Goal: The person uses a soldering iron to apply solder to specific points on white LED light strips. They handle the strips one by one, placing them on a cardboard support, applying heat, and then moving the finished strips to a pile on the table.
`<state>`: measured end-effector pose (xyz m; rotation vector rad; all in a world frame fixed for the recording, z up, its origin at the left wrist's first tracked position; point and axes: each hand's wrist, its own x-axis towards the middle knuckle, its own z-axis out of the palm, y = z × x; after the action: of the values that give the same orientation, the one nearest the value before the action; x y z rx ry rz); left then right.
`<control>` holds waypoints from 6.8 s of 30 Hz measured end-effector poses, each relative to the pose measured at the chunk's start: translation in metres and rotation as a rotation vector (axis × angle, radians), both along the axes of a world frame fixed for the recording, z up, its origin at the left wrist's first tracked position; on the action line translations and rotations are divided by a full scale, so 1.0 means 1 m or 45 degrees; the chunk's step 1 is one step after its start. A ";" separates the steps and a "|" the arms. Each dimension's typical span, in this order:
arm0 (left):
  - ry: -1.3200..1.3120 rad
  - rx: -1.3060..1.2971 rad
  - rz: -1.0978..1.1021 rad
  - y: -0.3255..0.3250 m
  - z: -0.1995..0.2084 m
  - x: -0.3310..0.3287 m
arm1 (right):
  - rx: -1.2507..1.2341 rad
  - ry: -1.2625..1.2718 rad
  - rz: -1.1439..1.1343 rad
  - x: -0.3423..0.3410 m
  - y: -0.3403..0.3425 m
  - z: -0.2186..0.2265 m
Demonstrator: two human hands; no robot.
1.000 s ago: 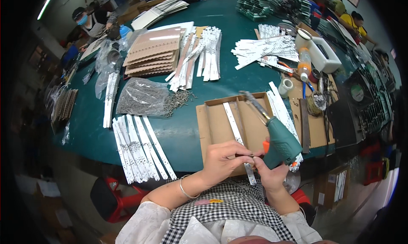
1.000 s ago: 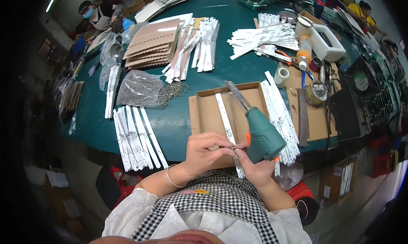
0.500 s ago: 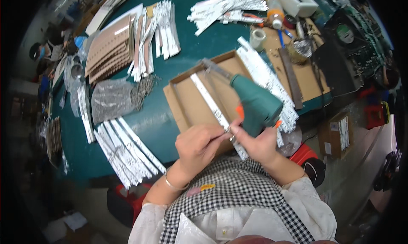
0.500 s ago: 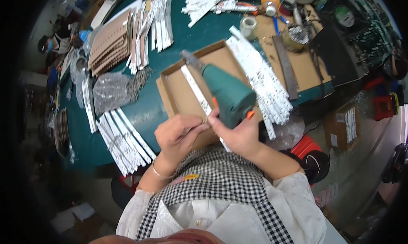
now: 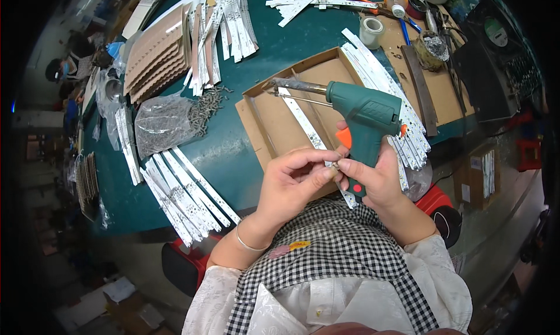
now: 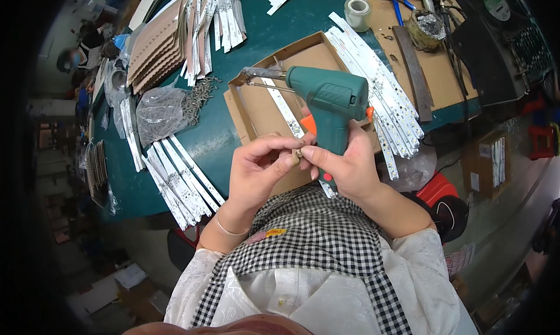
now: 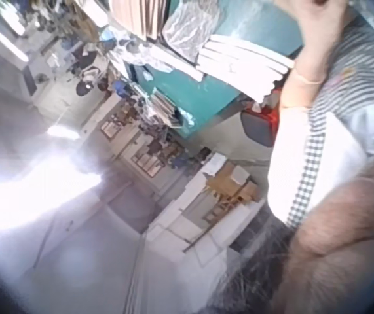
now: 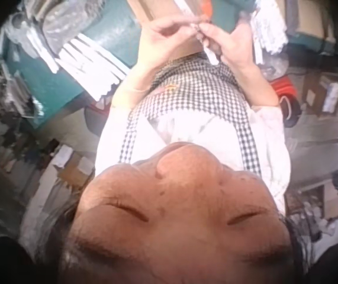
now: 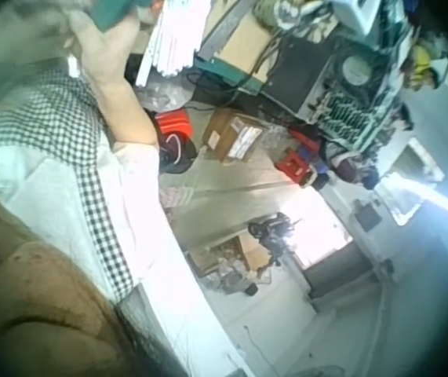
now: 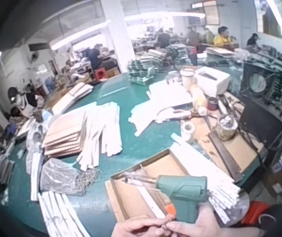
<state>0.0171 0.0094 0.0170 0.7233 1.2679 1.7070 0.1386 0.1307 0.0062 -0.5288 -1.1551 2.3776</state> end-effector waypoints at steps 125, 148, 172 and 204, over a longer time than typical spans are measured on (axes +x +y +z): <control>1.280 -0.526 0.251 0.016 -0.048 -0.047 | 0.589 -0.257 -0.142 0.023 0.006 -0.040; 1.360 -0.337 0.317 0.013 -0.058 -0.048 | 0.326 -0.272 -0.145 0.084 0.015 -0.019; 1.363 -0.338 0.312 0.012 -0.059 -0.048 | 0.433 -0.548 0.032 0.094 0.022 -0.020; 1.540 -0.276 0.293 -0.010 -0.019 -0.048 | 0.256 -0.175 -0.408 0.105 -0.014 -0.013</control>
<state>-0.0307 -0.0003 -0.0016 1.6285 2.3551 1.1988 0.2433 0.1164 -0.0063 -0.7549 -1.2467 1.9560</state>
